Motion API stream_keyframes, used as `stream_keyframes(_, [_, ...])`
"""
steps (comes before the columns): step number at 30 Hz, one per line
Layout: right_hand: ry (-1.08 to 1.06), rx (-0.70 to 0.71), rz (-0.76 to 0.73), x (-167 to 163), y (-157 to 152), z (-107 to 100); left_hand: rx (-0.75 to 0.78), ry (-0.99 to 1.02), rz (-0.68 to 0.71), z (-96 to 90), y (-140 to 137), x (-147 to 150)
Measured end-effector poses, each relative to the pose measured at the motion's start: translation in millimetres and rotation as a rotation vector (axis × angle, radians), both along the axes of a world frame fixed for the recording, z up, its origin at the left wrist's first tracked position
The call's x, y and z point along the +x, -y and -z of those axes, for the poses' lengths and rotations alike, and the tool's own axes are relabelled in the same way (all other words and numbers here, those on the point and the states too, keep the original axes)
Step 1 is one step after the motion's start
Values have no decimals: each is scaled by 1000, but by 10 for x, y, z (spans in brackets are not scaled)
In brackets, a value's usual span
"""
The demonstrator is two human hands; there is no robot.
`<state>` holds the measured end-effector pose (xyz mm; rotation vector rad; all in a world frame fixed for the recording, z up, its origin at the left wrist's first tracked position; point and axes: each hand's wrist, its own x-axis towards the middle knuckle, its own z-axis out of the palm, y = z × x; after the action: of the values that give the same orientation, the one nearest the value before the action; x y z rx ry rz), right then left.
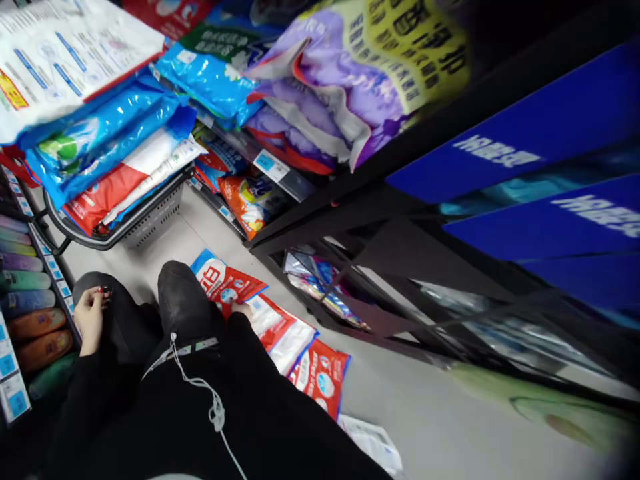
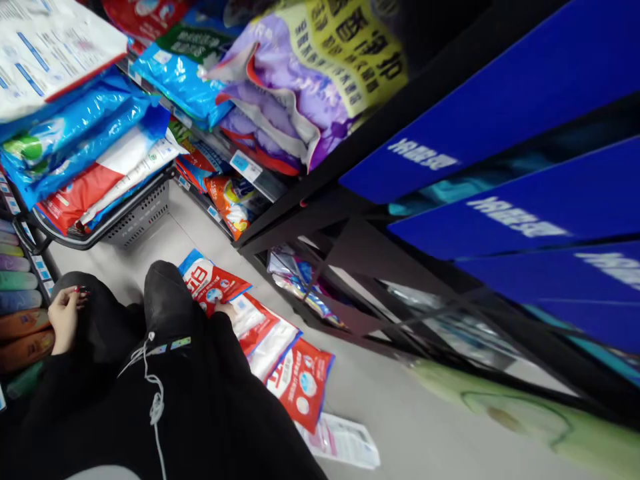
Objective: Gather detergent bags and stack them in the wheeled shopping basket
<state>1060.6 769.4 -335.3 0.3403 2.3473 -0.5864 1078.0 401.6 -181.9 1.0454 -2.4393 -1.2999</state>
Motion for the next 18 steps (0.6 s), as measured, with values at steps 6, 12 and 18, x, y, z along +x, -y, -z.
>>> stream_keyframes(6, [-109,122,-40,-625,273,-606,-148,223,172,-36,-73,-35])
stream_keyframes(12, [-539,12,-441,-783,-107,-2110,406,84,531,291,-784,-246])
stream_keyframes(18, [-982,-437,-638,-954,-589,-3642,1110,-108,656,250,-1496,-659])
